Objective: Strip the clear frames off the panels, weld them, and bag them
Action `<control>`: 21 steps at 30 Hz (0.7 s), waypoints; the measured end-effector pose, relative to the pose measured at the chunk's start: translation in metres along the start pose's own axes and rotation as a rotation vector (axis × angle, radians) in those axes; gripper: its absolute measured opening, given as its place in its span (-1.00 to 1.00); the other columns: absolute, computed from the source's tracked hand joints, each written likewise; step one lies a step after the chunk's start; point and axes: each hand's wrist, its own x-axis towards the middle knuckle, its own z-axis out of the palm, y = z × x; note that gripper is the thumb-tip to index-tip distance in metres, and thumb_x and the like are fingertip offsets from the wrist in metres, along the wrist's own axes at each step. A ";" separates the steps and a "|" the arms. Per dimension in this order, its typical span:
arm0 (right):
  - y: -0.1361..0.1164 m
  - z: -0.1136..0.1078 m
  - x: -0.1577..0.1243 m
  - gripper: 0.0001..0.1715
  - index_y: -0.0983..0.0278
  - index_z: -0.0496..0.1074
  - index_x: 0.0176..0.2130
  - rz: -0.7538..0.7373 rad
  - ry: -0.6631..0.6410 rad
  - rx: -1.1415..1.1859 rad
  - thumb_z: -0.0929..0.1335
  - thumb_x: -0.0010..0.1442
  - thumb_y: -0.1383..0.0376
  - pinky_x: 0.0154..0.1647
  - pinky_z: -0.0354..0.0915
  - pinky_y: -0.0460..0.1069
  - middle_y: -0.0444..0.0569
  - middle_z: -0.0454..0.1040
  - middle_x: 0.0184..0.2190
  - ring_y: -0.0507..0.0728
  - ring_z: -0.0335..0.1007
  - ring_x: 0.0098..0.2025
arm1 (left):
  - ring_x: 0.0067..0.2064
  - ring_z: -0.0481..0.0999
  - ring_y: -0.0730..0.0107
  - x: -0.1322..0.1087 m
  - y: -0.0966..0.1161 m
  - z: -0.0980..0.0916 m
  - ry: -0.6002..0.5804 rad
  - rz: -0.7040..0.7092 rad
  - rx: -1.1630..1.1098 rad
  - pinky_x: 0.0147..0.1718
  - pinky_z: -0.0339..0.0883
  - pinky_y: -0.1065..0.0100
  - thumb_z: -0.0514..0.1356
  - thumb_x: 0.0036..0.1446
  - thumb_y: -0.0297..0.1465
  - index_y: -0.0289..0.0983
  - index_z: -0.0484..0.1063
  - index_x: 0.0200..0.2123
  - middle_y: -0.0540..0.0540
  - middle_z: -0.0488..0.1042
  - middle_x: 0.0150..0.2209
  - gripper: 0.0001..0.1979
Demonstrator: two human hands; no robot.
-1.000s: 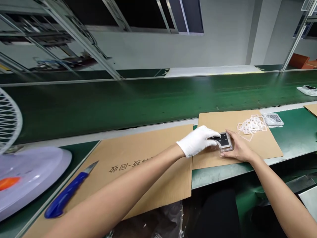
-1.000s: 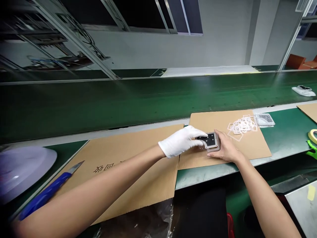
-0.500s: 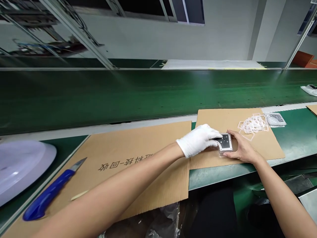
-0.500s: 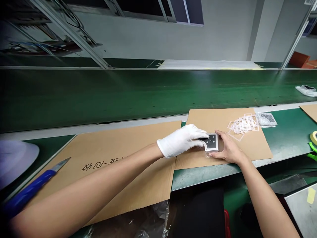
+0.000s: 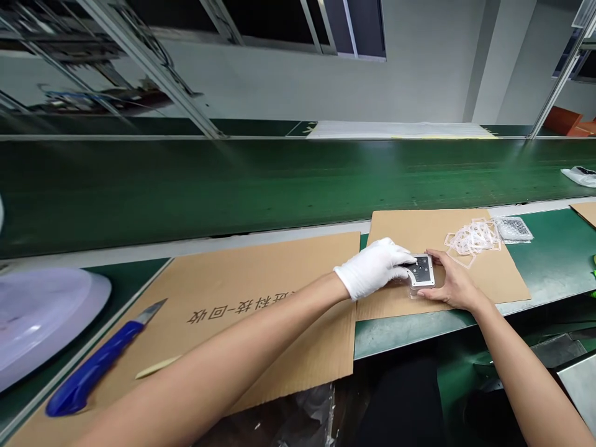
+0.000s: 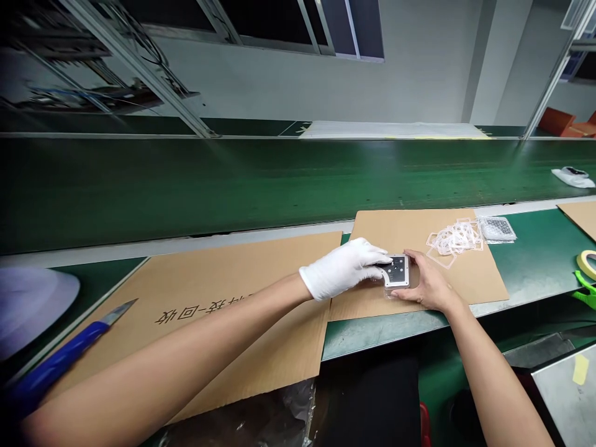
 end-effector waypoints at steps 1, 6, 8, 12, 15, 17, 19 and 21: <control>0.000 0.000 0.000 0.10 0.16 0.25 0.39 -0.004 0.003 0.004 0.68 0.03 0.11 0.43 0.28 0.29 0.15 0.40 0.35 0.36 0.36 0.38 | -0.37 0.48 0.32 0.000 -0.001 0.000 -0.007 0.004 0.012 -0.30 0.18 0.31 0.25 0.36 -0.45 -0.25 0.63 -0.23 -0.04 0.60 -0.35 -0.86; 0.003 0.001 -0.001 0.10 0.16 0.26 0.39 -0.003 0.005 -0.016 0.68 0.03 0.12 0.41 0.29 0.29 0.16 0.41 0.33 0.36 0.38 0.36 | -0.32 0.51 0.25 0.001 -0.006 0.004 -0.021 0.033 0.114 -0.26 0.19 0.26 0.25 0.36 -0.42 -0.24 0.64 -0.22 -0.08 0.63 -0.30 -0.86; 0.004 0.001 -0.001 0.10 0.16 0.26 0.39 -0.002 0.004 -0.033 0.68 0.03 0.13 0.41 0.30 0.30 0.16 0.41 0.33 0.36 0.38 0.35 | -0.31 0.52 0.23 0.001 -0.009 0.006 -0.026 0.050 0.125 -0.26 0.21 0.24 0.24 0.37 -0.40 -0.23 0.65 -0.20 -0.09 0.64 -0.29 -0.85; 0.004 0.001 -0.001 0.08 0.15 0.28 0.37 -0.003 0.008 -0.026 0.68 0.03 0.11 0.39 0.31 0.29 0.14 0.43 0.31 0.36 0.39 0.35 | -0.30 0.54 0.22 0.001 -0.013 0.009 -0.023 0.052 0.115 -0.26 0.22 0.25 0.25 0.35 -0.41 -0.22 0.65 -0.21 -0.10 0.63 -0.30 -0.86; 0.001 0.000 -0.001 0.08 0.16 0.29 0.37 -0.001 0.008 -0.033 0.69 0.03 0.10 0.40 0.30 0.28 0.14 0.44 0.31 0.36 0.39 0.35 | -0.28 0.55 0.21 0.002 -0.013 0.010 -0.019 0.042 0.116 -0.24 0.23 0.25 0.26 0.33 -0.42 -0.23 0.65 -0.18 -0.10 0.64 -0.29 -0.87; 0.000 -0.001 -0.001 0.08 0.16 0.29 0.38 0.005 0.000 -0.038 0.69 0.03 0.10 0.40 0.30 0.29 0.14 0.43 0.32 0.36 0.38 0.36 | -0.30 0.54 0.22 0.003 -0.013 0.009 -0.037 0.040 0.118 -0.25 0.22 0.26 0.26 0.31 -0.44 -0.23 0.65 -0.21 -0.10 0.64 -0.30 -0.87; 0.000 -0.002 -0.001 0.07 0.15 0.29 0.37 0.011 -0.011 -0.037 0.69 0.03 0.10 0.41 0.29 0.29 0.14 0.43 0.33 0.36 0.37 0.37 | -0.33 0.52 0.24 0.004 -0.013 0.008 -0.056 0.038 0.115 -0.28 0.21 0.26 0.27 0.29 -0.45 -0.23 0.64 -0.28 -0.09 0.62 -0.34 -0.87; 0.000 -0.003 0.000 0.06 0.15 0.30 0.36 0.010 -0.015 -0.039 0.69 0.03 0.11 0.42 0.28 0.31 0.14 0.43 0.32 0.37 0.37 0.37 | -0.34 0.51 0.25 0.005 -0.014 0.007 -0.046 0.039 0.093 -0.30 0.20 0.27 0.28 0.26 -0.44 -0.22 0.64 -0.33 -0.08 0.61 -0.37 -0.87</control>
